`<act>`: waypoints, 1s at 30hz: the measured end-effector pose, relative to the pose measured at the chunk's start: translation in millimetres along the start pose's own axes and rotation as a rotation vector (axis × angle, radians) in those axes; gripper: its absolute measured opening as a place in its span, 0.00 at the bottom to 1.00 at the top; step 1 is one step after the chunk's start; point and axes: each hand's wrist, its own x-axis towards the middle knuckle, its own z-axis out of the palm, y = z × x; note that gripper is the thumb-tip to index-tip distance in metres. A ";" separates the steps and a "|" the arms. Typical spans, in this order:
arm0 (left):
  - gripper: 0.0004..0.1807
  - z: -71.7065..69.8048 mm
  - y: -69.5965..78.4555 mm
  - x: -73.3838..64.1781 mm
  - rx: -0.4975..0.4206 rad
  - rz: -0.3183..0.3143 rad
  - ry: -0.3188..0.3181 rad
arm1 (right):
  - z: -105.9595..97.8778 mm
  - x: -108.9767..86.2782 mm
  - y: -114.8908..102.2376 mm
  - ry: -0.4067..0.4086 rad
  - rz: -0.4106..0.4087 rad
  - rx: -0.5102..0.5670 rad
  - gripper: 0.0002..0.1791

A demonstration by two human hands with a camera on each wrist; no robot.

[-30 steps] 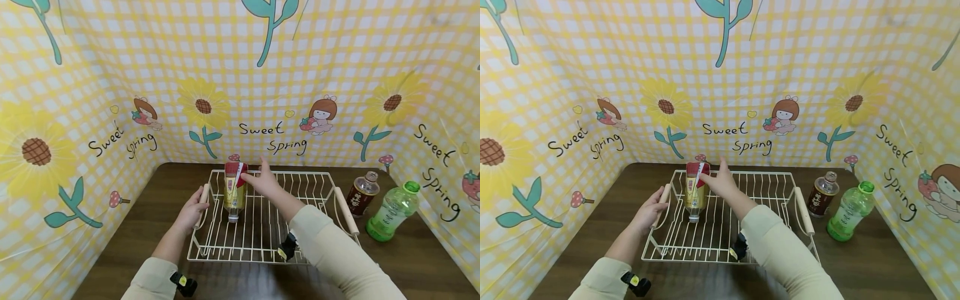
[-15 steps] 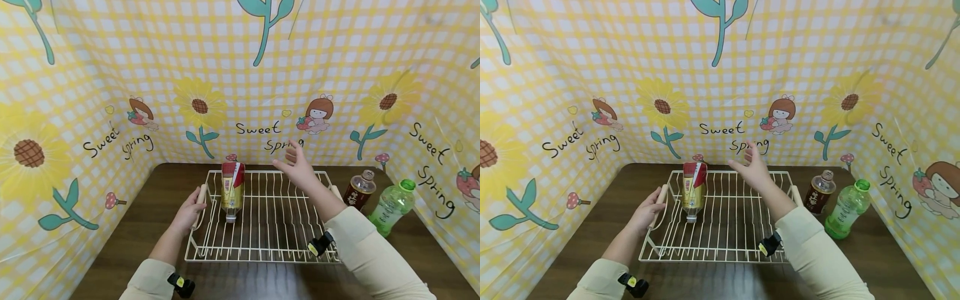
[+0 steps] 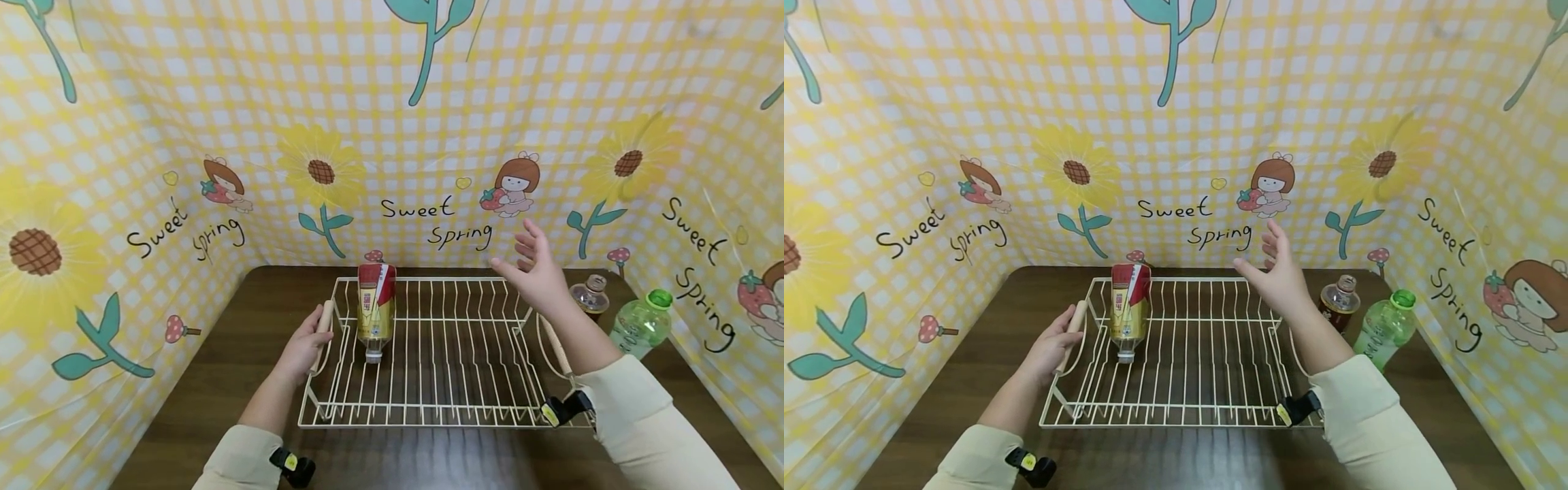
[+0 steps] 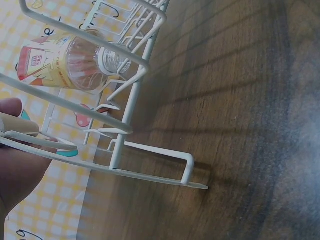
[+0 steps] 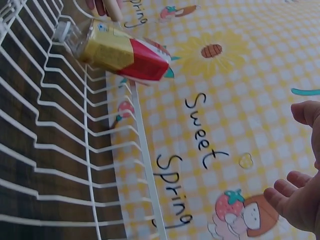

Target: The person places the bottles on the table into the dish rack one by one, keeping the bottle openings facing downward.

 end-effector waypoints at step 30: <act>0.41 0.5 0.3 2.9 -0.052 -0.007 -0.023 | -73.1 -95.1 59.0 0.465 0.076 -0.251 0.48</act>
